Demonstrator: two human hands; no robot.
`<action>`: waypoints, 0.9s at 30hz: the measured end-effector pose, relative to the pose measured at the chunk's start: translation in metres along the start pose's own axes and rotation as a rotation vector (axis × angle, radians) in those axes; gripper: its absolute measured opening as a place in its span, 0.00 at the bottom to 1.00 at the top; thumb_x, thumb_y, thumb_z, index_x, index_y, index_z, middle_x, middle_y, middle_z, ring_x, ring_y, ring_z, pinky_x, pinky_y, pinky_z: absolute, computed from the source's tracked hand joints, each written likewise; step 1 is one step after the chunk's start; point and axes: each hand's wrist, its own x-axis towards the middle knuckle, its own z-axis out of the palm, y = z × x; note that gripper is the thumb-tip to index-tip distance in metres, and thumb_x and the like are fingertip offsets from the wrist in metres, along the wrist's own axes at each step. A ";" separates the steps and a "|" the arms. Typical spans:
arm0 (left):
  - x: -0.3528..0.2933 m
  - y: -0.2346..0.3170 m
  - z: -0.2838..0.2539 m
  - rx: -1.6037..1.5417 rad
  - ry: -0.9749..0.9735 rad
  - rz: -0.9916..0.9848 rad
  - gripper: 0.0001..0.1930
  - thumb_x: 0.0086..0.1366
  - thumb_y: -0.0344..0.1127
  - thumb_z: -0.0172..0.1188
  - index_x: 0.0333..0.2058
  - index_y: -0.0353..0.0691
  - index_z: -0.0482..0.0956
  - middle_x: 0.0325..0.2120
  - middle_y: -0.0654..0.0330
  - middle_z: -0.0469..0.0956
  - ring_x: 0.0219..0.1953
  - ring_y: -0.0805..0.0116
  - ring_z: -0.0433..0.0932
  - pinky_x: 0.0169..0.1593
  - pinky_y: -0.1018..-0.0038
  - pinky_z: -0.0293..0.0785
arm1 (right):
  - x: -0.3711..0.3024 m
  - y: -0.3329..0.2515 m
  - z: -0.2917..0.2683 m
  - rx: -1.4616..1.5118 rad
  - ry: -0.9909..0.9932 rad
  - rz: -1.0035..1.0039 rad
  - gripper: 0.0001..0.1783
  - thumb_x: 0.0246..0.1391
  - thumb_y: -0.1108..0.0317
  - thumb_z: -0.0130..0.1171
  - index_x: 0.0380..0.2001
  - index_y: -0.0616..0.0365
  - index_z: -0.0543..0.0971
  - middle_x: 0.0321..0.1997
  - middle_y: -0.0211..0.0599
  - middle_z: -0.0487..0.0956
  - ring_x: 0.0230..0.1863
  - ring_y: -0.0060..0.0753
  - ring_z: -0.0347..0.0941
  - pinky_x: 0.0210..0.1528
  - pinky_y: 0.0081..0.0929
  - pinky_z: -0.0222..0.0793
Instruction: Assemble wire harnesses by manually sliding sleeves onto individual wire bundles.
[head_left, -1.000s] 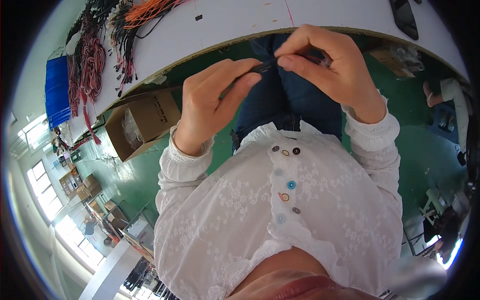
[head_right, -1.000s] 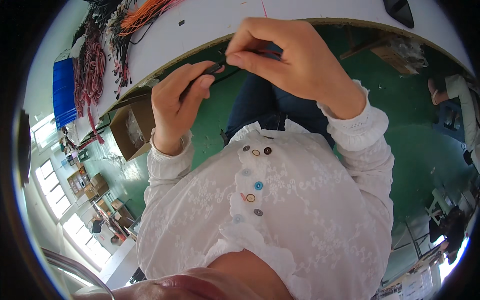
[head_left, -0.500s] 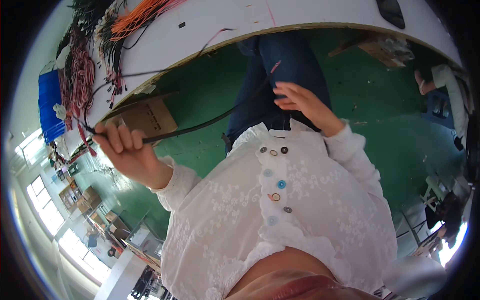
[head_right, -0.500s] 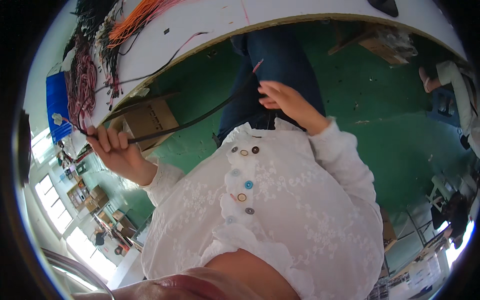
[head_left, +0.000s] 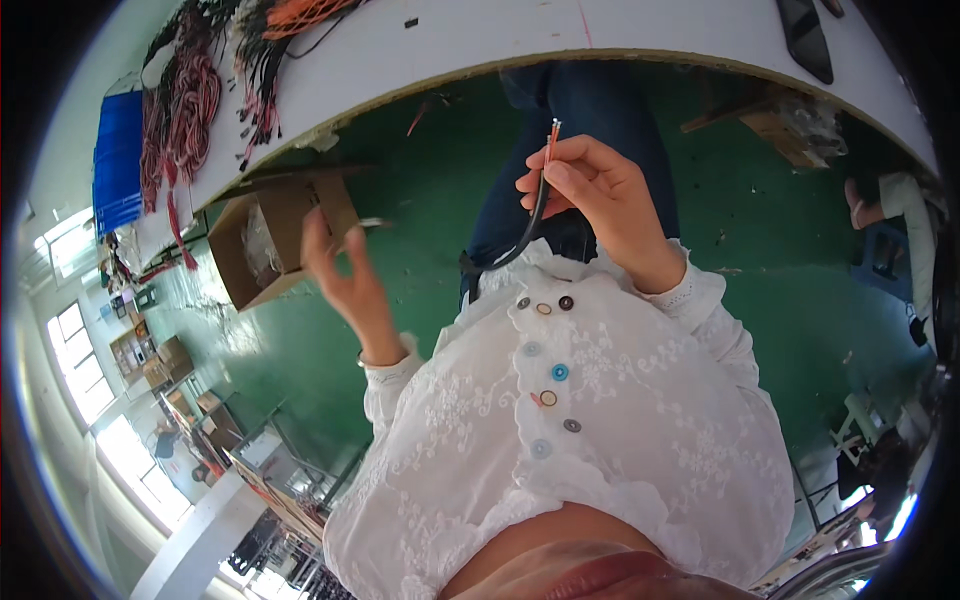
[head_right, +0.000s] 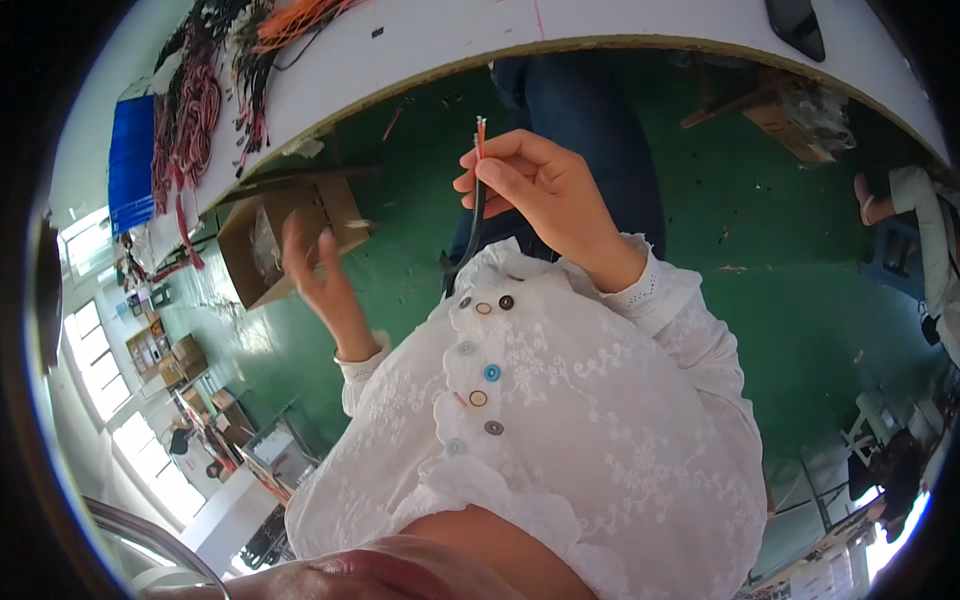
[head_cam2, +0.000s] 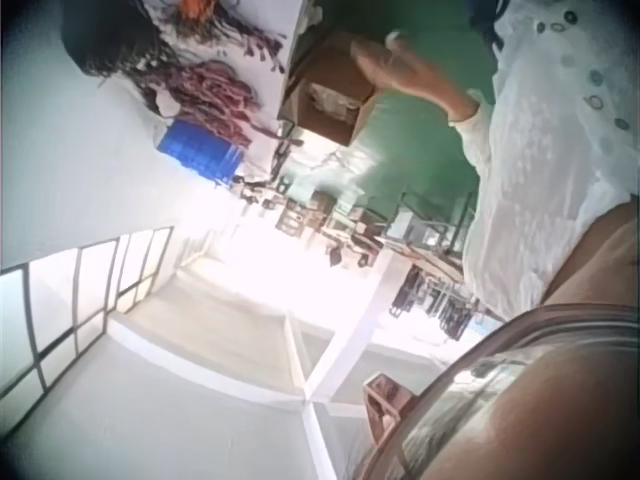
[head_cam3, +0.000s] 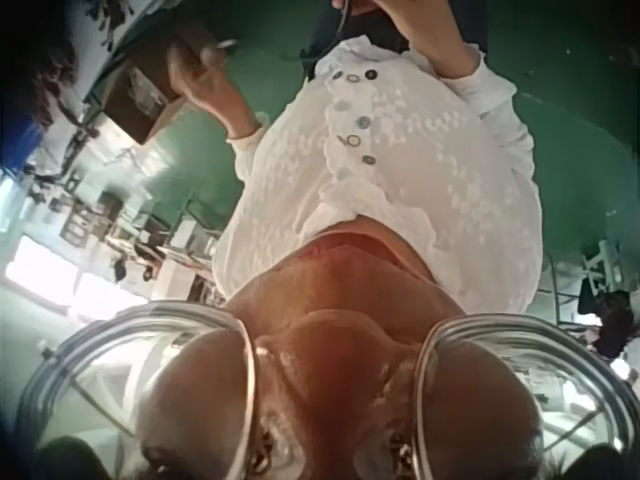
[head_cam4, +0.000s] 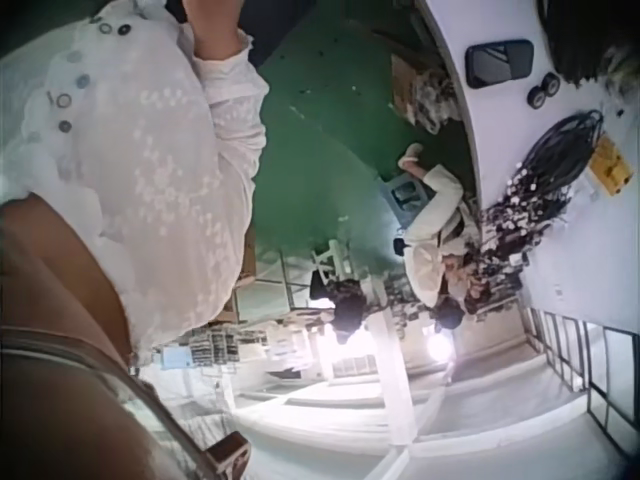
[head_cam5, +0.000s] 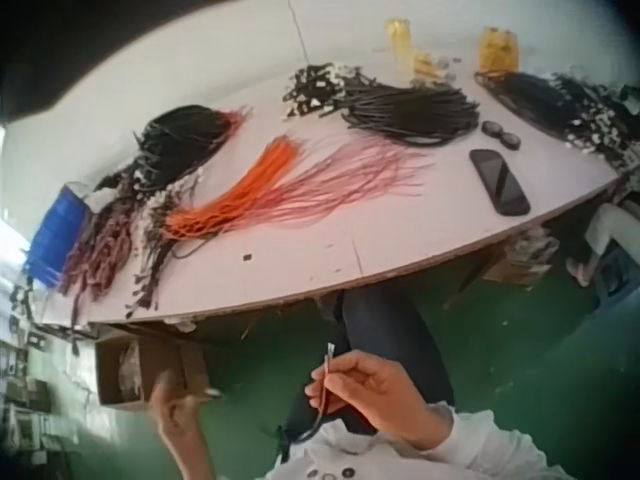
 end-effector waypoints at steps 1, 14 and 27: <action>0.007 0.040 0.009 -0.193 -0.175 0.046 0.14 0.69 0.30 0.63 0.52 0.37 0.82 0.43 0.58 0.82 0.48 0.66 0.79 0.54 0.69 0.73 | -0.004 0.000 0.002 -0.026 -0.038 -0.012 0.12 0.70 0.66 0.54 0.48 0.61 0.79 0.41 0.37 0.84 0.41 0.28 0.82 0.43 0.25 0.79; 0.034 0.119 0.083 -0.859 -0.716 -0.046 0.07 0.65 0.24 0.67 0.42 0.32 0.86 0.38 0.56 0.81 0.35 0.71 0.83 0.37 0.78 0.81 | -0.008 0.001 0.004 -0.227 0.136 -0.111 0.10 0.69 0.68 0.57 0.46 0.63 0.81 0.38 0.32 0.83 0.38 0.20 0.79 0.40 0.18 0.74; 0.035 0.124 0.088 -0.867 -0.551 -0.018 0.03 0.68 0.23 0.61 0.39 0.30 0.81 0.39 0.56 0.78 0.38 0.70 0.81 0.40 0.77 0.82 | 0.004 -0.005 0.007 -0.296 0.086 -0.139 0.08 0.68 0.69 0.58 0.43 0.63 0.81 0.35 0.34 0.82 0.35 0.19 0.78 0.38 0.20 0.74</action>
